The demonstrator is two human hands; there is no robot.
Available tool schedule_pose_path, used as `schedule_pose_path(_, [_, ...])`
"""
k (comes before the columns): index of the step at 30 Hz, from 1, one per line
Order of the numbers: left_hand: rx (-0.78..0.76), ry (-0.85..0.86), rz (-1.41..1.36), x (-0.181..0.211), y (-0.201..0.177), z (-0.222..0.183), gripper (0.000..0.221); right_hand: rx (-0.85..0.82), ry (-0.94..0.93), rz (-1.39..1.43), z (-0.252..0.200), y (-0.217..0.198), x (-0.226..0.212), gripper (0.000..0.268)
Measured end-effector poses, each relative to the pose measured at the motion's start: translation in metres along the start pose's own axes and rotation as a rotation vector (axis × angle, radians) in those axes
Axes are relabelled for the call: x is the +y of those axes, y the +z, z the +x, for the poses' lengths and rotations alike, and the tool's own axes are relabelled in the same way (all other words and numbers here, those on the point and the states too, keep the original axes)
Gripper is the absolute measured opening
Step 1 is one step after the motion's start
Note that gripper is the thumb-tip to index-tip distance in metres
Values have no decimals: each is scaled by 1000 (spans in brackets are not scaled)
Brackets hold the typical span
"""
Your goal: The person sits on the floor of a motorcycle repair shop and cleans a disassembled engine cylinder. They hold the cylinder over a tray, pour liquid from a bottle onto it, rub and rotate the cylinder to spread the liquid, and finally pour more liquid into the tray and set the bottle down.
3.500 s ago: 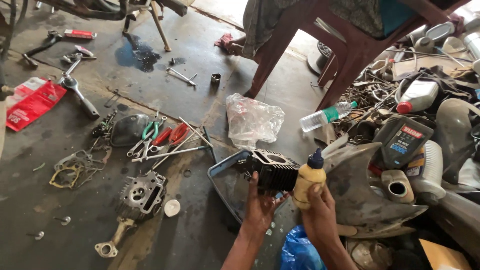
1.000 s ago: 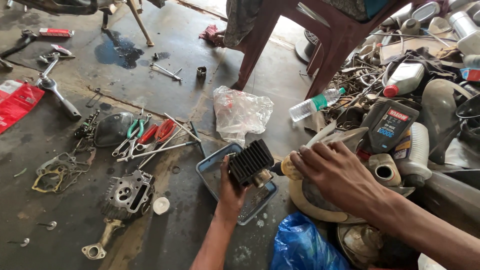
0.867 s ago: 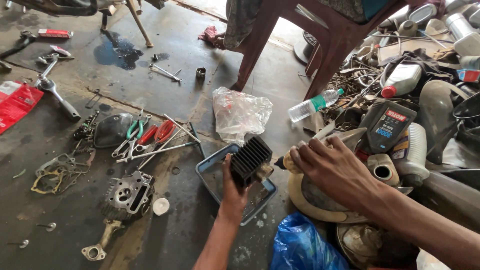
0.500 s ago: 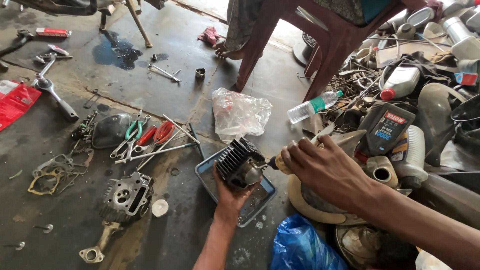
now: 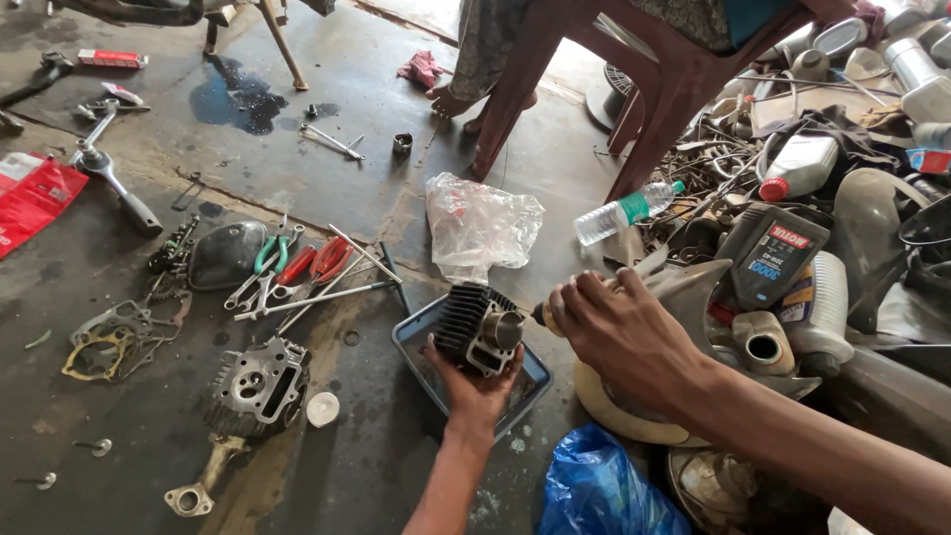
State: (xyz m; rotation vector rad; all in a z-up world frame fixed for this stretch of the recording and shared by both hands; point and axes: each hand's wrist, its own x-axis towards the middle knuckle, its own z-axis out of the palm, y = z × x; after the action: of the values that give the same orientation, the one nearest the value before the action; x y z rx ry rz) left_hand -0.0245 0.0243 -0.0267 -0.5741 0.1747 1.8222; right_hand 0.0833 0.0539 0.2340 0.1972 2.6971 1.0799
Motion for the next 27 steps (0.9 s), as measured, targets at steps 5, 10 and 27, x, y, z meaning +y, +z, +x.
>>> schedule_pose_path(5, [67, 5, -76, -9, -10, 10, 89, 65, 28, -2, 6, -11, -6, 59])
schedule_pose_path(10, [48, 31, -65, -9, -19, 16, 86, 88, 47, 32, 6, -1, -14, 61])
schedule_pose_path(27, [-217, -128, -106, 9, -17, -5, 88, -37, -8, 122, 9, -14, 0, 65])
